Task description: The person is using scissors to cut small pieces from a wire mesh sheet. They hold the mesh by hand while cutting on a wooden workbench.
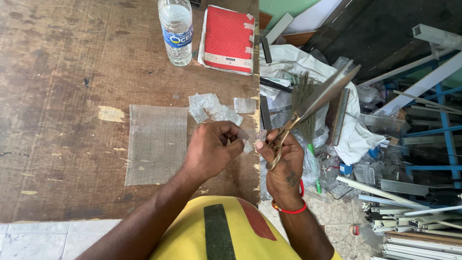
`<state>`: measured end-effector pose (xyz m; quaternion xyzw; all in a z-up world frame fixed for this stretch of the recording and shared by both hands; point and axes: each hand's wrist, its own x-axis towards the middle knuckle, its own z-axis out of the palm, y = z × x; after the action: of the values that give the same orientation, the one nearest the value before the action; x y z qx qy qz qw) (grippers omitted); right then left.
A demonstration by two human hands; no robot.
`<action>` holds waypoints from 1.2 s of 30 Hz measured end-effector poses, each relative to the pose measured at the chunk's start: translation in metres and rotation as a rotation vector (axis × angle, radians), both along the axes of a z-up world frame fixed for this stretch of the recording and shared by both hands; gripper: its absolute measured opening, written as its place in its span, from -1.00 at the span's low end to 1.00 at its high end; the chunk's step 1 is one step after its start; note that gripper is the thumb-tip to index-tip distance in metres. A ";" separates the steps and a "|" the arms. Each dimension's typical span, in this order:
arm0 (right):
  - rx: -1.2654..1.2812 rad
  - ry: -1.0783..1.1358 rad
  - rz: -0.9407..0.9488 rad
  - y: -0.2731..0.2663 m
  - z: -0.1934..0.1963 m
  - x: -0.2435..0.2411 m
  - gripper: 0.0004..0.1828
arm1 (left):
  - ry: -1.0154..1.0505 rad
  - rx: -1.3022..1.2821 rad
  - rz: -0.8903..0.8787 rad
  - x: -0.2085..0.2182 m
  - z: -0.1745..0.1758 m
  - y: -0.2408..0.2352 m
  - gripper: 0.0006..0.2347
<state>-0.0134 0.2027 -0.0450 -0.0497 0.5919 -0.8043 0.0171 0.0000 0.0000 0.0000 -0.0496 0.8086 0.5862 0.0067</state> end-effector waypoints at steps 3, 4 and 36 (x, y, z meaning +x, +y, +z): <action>-0.055 -0.021 0.000 -0.008 0.017 -0.004 -0.75 | 0.031 -0.004 -0.024 0.002 0.002 0.000 -0.94; -0.051 -0.033 0.005 -0.012 0.021 -0.005 -0.75 | 0.011 -0.002 -0.024 0.003 0.002 -0.001 -0.94; -0.122 -0.164 0.103 -0.004 0.027 -0.006 -0.81 | -0.245 0.772 0.078 0.004 -0.033 0.009 -0.92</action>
<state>-0.0190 0.1984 -0.0180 -0.0147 0.5350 -0.8383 0.1037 0.0037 0.0091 -0.0331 -0.1436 0.5199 0.8363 0.0989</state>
